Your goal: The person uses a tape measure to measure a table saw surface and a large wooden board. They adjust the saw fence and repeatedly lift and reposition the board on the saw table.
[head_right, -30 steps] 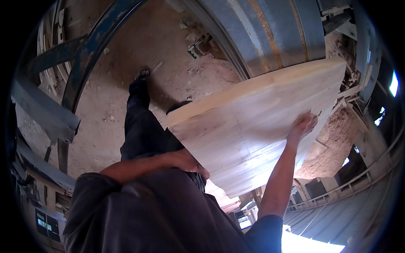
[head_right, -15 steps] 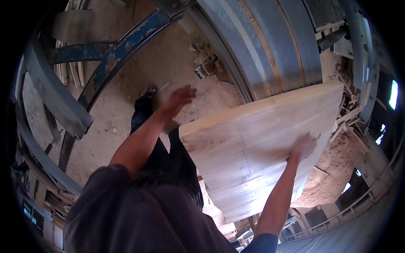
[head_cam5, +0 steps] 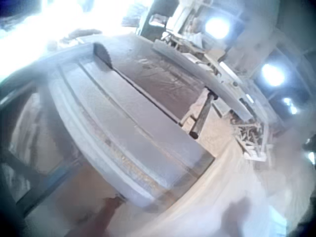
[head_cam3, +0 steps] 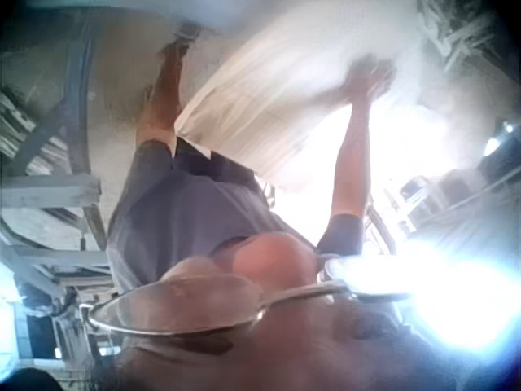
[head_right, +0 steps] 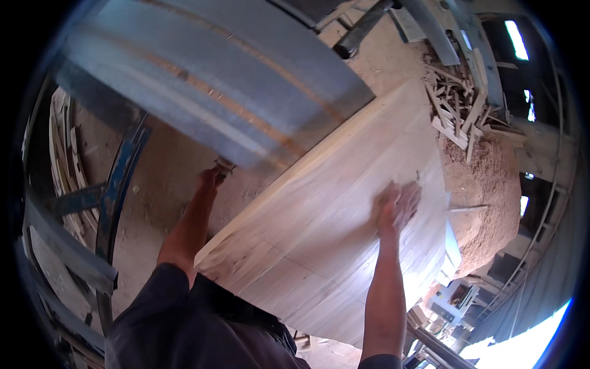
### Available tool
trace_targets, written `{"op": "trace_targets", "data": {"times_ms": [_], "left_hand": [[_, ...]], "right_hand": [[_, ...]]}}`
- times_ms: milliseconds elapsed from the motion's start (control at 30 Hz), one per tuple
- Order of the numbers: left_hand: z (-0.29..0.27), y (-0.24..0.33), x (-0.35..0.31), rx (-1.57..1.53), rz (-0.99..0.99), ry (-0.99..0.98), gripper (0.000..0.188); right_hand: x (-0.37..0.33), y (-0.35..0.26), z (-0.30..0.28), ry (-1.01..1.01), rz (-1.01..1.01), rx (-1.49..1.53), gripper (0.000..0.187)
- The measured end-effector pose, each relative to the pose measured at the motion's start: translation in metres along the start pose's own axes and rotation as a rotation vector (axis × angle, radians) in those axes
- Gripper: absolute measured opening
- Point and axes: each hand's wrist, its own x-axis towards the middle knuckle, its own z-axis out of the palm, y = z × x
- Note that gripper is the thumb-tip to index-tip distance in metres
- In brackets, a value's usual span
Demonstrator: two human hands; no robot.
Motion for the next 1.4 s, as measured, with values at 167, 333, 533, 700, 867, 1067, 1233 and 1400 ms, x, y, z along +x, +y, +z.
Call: {"op": "trace_targets", "data": {"times_ms": [167, 333, 533, 700, 867, 1067, 1233, 1400], "left_hand": [[0.020, 0.027, -0.043, 0.051, 0.061, 0.200, 0.014], [0.024, 0.040, -0.043, 0.046, 0.059, 0.382, 0.014], [0.020, 0.082, -0.077, -0.083, -0.073, 0.072, 0.021], [0.016, 0.165, -0.213, 0.030, -0.263, -0.703, 0.068], [-0.007, 0.192, -0.326, 0.364, -0.059, -0.690, 0.083], [0.044, 0.163, -0.400, 1.053, 0.537, -0.457, 0.064], [0.020, 0.154, -0.360, 0.854, 0.347, -0.358, 0.056], [0.001, 0.130, -0.359, 0.706, 0.461, -0.375, 0.051]], "right_hand": [[-0.010, 0.006, -0.007, -0.020, 0.047, -0.012, 0.080], [-0.007, 0.003, 0.000, -0.018, 0.030, -0.014, 0.080], [-0.007, -0.004, -0.008, 0.003, 0.005, -0.007, 0.077], [-0.010, 0.016, -0.004, 0.032, -0.023, -0.067, 0.077], [-0.011, 0.015, -0.015, 0.115, -0.017, 0.035, 0.080], [-0.017, 0.029, -0.048, 0.170, -0.005, 0.267, 0.087], [-0.040, 0.156, -0.063, 0.074, -0.372, 0.667, 0.065], [-0.163, 0.436, -0.042, 0.432, -0.004, 0.149, 0.031]]}}
